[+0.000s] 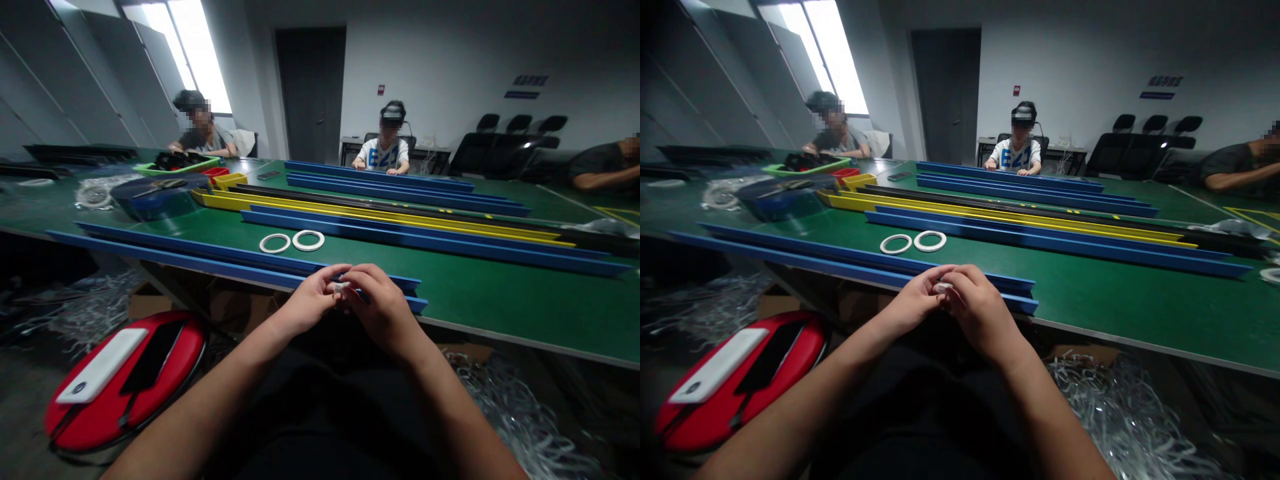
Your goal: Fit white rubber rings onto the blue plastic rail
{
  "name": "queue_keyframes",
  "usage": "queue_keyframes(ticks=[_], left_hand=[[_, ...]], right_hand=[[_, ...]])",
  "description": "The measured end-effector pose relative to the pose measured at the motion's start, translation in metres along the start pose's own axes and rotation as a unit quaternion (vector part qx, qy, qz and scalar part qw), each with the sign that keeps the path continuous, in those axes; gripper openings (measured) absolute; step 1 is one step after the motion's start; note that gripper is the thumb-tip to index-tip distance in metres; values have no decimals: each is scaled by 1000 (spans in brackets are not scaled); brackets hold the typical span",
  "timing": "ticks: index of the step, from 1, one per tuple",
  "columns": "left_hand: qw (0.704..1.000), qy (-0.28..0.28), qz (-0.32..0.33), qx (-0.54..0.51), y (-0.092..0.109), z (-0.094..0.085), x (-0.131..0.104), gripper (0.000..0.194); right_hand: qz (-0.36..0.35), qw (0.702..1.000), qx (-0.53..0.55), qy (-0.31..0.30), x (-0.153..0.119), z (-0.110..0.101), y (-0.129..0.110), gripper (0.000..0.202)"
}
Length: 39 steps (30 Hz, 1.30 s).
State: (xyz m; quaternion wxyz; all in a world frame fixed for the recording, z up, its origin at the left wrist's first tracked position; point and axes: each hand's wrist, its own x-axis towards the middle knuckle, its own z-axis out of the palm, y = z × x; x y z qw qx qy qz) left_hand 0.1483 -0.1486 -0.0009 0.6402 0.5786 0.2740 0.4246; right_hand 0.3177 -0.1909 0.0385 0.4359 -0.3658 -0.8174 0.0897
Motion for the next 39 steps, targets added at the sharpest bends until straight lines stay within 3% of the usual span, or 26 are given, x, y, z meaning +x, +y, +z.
queue_keyframes(ticks=[2,6,10,16,21,25,30,35,39], left_hand=[[1000,17,4,-14,-2,2,1,59],[999,36,17,14,-1,2,0,31],[999,33,32,26,0,0,0,28],[995,-50,-28,-79,1,0,-4,39],[985,-67,-44,-154,11,1,-10,34],[984,-39,-9,-172,12,-1,-10,37],[986,-1,18,-168,2,-6,-6,50],[991,58,-4,-122,-1,-4,-2,48],[997,63,8,-51,-2,-3,-1,45]], right_hand=[[-3,1000,-22,-21,-1,1,2,30],[-9,995,-72,-61,-2,-1,6,40],[-14,994,-75,-73,-2,-7,5,42],[10,997,7,-74,3,-23,-1,33],[31,997,41,-55,5,-32,-2,31],[46,997,30,-62,3,-30,4,31],[10,999,35,-39,2,-27,2,22],[-21,998,51,-32,2,-17,-4,25],[-29,998,44,-25,0,-10,-2,24]])
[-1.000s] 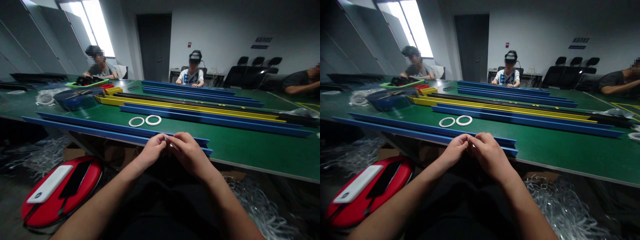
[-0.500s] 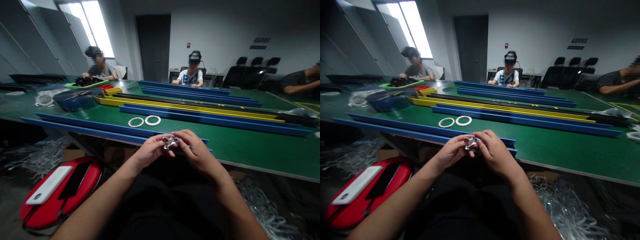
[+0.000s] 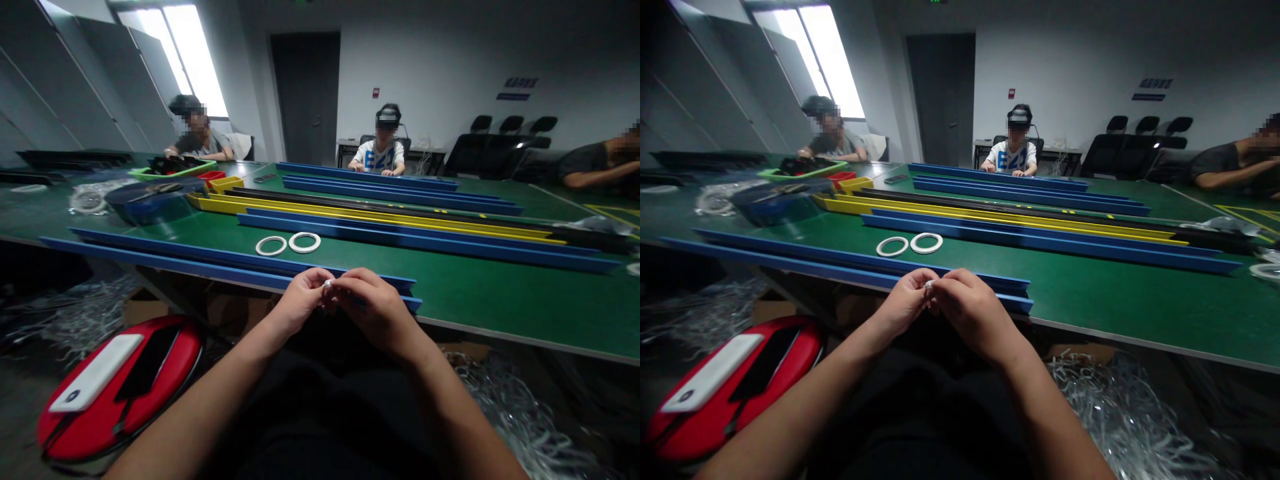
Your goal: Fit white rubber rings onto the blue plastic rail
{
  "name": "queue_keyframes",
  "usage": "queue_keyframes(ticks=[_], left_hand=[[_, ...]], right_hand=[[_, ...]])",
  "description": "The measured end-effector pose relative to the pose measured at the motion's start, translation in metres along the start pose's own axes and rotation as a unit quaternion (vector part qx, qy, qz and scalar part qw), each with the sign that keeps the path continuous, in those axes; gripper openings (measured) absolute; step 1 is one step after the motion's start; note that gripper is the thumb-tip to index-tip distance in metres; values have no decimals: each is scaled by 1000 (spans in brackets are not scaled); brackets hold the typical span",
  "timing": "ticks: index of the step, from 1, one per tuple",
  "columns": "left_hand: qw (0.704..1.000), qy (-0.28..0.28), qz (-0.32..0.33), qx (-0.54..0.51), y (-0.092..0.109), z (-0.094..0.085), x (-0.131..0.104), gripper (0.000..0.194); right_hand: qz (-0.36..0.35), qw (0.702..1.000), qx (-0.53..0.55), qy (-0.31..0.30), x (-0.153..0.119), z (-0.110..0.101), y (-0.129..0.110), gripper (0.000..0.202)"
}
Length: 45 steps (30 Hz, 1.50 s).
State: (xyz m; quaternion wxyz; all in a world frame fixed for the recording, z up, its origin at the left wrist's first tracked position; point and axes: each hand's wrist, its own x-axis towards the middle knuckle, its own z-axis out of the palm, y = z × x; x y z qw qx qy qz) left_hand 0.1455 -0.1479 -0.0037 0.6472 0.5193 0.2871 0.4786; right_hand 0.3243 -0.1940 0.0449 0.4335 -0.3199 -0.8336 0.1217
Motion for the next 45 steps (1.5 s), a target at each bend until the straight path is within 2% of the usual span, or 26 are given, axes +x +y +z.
queue_keyframes(ticks=[4,9,11,14,16,19,23,27,29,32,35,37,40,45], left_hand=[[995,-2,33,94,0,-1,-1,39],[982,-21,69,173,2,1,-2,41],[983,-24,59,173,3,2,-2,37],[991,-6,44,125,3,2,-1,35],[996,5,36,83,4,2,0,49],[998,4,21,62,7,4,-1,71],[993,-32,23,115,9,8,-5,48],[976,-71,40,203,10,10,-10,47],[970,-55,50,233,11,10,-10,39],[963,-28,72,259,12,9,-10,26],[955,-5,93,280,12,8,-11,22],[951,6,103,293,11,8,-11,23],[955,8,114,272,10,9,-13,23],[980,34,101,169,8,8,-10,24]], right_hand=[[-12,996,-88,-6,-1,-2,2,29],[-33,983,-179,-29,-2,-5,2,41],[-41,980,-195,-29,-2,-5,3,45],[-43,974,-219,-34,-2,-4,3,32],[-35,970,-236,-42,-2,-4,2,23],[-5,963,-264,-51,-4,-5,2,22],[48,954,-295,-35,-6,-6,6,21],[96,960,-260,-39,-6,-9,9,12],[114,971,-208,-33,-6,-10,10,11],[133,980,-151,-7,-5,-10,9,19],[110,984,-140,-11,-5,-9,7,12],[93,986,-136,-18,-4,-9,6,14],[80,990,-116,-25,-3,-8,6,15],[33,996,-74,-22,-3,-5,6,17]])
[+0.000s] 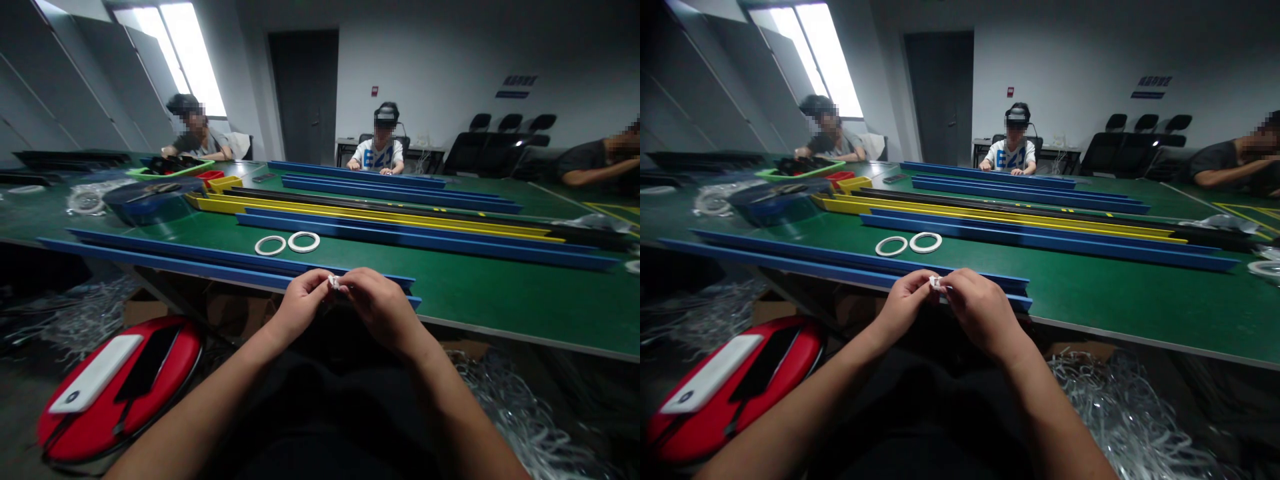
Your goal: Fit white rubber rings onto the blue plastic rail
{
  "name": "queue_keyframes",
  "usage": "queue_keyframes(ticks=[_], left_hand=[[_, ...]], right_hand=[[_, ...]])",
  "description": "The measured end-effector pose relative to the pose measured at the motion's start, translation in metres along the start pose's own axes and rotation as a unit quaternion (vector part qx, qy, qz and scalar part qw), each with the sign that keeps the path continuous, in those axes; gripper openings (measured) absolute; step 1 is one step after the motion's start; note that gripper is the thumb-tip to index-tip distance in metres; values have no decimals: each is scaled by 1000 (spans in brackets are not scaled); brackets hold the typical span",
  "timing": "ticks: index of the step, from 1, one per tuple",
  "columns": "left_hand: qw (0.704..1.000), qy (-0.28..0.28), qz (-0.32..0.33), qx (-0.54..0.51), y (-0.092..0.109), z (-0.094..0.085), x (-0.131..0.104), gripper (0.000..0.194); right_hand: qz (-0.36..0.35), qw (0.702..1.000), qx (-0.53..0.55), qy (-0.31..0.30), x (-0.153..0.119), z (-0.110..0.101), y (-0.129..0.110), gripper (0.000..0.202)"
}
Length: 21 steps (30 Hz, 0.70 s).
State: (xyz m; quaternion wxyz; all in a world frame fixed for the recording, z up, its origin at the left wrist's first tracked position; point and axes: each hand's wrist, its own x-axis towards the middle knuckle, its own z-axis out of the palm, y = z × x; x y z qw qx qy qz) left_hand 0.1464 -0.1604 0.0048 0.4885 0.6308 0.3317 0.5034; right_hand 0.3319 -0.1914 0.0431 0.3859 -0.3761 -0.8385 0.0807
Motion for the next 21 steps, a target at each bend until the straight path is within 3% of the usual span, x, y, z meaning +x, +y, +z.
queue_keyframes(ticks=[6,14,17,21], left_hand=[[997,-4,-44,-61,-8,0,5,28],[996,-87,-8,13,-2,4,1,33],[994,-57,54,80,-4,6,-1,33],[985,5,114,127,-7,6,-4,48]], right_hand=[[-17,999,-45,-12,-1,5,-3,19],[22,997,-49,63,2,2,2,12],[65,995,-32,69,3,-2,4,10],[129,991,45,-7,5,-1,5,7]])
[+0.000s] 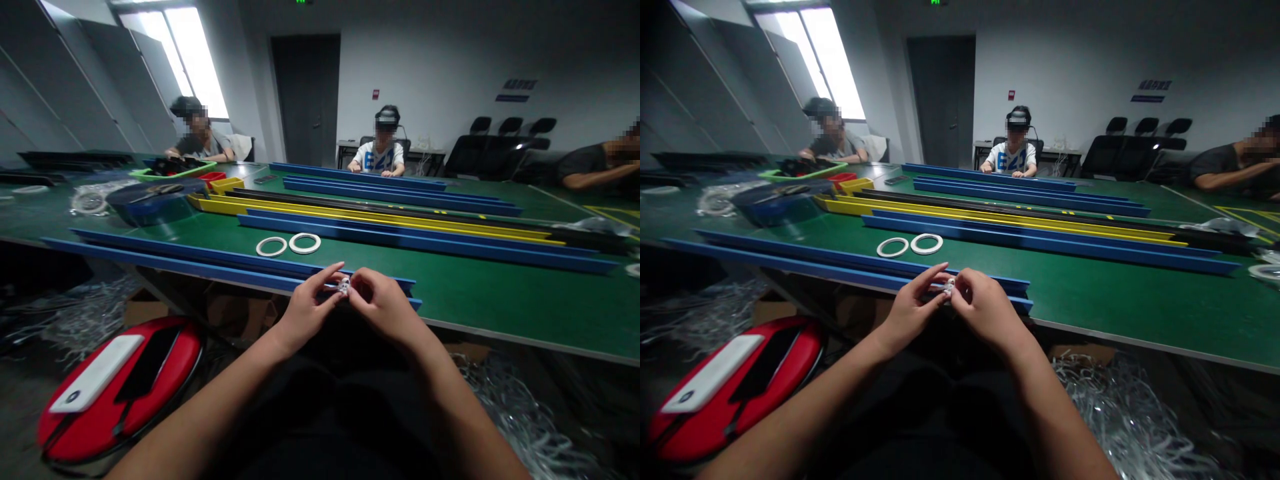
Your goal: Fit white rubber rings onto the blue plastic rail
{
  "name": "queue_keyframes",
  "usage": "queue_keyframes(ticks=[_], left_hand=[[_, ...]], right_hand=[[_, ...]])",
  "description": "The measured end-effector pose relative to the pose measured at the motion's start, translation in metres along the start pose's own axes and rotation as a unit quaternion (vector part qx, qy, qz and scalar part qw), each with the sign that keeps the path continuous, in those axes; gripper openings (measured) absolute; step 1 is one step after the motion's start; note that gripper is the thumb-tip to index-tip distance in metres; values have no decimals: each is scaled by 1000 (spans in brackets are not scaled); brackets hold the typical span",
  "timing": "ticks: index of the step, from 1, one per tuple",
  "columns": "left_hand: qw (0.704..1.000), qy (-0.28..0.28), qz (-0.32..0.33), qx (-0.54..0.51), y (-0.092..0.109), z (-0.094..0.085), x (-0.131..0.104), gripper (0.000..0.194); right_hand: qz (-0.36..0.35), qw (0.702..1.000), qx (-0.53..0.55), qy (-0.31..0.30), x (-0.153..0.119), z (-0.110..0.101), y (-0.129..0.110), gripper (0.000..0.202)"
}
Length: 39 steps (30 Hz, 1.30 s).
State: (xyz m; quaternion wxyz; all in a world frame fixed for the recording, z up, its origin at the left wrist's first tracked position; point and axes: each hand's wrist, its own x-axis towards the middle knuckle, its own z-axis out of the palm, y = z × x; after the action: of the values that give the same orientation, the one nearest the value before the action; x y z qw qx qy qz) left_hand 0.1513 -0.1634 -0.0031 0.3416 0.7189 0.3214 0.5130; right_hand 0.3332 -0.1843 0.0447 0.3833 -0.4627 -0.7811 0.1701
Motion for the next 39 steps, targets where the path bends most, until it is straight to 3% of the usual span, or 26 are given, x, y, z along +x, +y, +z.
queue_keyframes(ticks=[4,8,14,17,20,24,29,32,37,39], left_hand=[[998,11,36,45,6,-5,1,24],[998,38,-45,18,11,-7,4,22],[992,18,-107,-65,2,-5,2,41],[985,7,-129,-114,3,1,-1,44],[966,-18,-164,-201,8,7,-2,41],[919,-66,-217,-323,13,13,-1,35],[890,-84,-258,-365,8,22,-2,31],[893,-58,-262,-361,6,27,-3,29],[917,75,-215,-327,12,29,1,27],[915,96,-217,-325,16,29,2,29]], right_hand=[[46,995,82,-11,0,4,4,10],[55,983,172,22,-1,1,6,22],[-83,984,143,-68,-4,-11,-12,17],[-128,985,91,-65,-5,-9,-14,18],[-146,989,25,-21,-6,-7,-10,19],[-157,987,-7,37,-7,-11,-7,16],[-181,983,20,36,-12,-18,-18,14],[-175,983,52,29,-14,-18,-23,15],[-112,989,59,79,-12,-12,-20,18],[-108,988,50,95,-11,-9,-18,15]])
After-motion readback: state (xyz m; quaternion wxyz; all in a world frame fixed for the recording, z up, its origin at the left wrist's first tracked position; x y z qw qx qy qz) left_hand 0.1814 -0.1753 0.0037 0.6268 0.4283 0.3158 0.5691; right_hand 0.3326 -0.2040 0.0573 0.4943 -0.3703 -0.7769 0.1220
